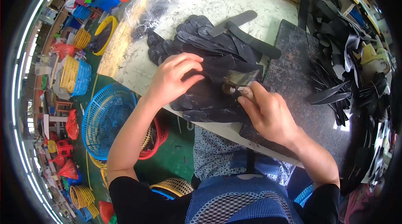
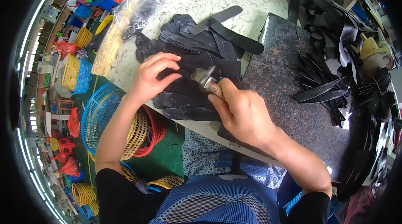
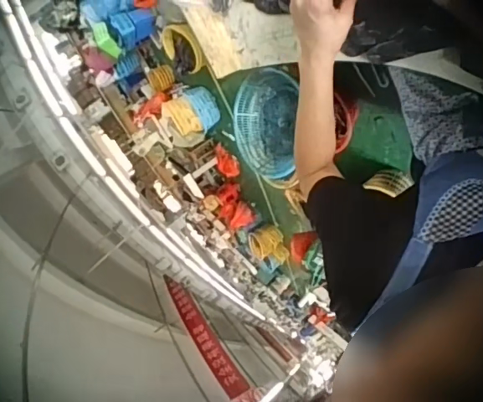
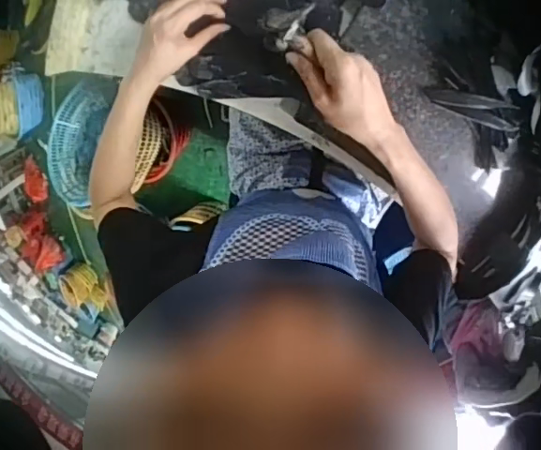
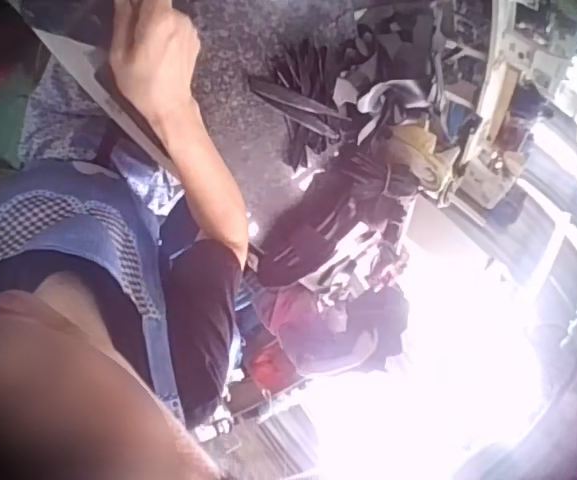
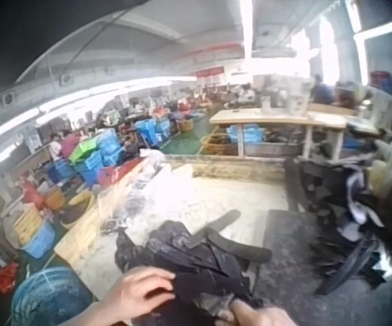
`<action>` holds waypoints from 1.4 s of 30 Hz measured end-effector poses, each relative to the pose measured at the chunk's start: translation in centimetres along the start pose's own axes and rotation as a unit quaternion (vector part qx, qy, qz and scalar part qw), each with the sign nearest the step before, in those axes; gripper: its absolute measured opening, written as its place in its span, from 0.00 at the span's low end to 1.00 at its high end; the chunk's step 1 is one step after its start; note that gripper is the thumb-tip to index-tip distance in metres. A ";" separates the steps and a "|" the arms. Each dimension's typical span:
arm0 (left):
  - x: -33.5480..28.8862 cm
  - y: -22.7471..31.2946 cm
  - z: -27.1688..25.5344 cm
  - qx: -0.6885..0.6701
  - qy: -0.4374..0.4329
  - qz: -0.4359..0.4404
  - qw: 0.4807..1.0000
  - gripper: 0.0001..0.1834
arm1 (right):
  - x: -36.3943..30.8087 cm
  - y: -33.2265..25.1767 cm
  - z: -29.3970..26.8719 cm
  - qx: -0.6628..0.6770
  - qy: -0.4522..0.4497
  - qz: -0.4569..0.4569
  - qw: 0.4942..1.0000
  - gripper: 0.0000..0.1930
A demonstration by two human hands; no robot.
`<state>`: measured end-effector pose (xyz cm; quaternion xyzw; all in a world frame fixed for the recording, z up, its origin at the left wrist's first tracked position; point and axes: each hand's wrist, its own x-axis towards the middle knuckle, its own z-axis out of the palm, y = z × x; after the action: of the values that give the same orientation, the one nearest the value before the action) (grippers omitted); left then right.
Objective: The recorder uses a hammer to flatten or bond pre-cut leather shoe components on a marble slab.
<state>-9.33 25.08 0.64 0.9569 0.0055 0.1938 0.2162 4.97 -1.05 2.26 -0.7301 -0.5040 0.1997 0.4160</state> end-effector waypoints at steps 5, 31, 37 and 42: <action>-2.7 -3.0 -4.8 -0.178 0.261 -0.214 0.924 0.11 | 0.3 0.2 0.2 0.003 -0.019 0.024 1.000 0.10; 9.4 20.9 18.2 -0.266 -0.114 0.102 0.952 0.16 | -22.8 3.3 -11.2 -0.081 0.210 0.198 0.954 0.06; 9.7 21.2 17.9 -0.244 -0.112 0.136 0.954 0.18 | -22.7 4.9 -12.6 -0.082 0.117 0.231 0.962 0.14; 9.7 22.0 17.3 -0.126 -0.110 0.224 0.960 0.19 | -20.7 4.2 -15.2 -0.077 0.101 0.242 0.962 0.10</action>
<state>4.45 -1.07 -1.01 0.9141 -0.2574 0.1299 0.2851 9.63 -26.48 4.99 -0.8766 -0.2810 0.1803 0.3465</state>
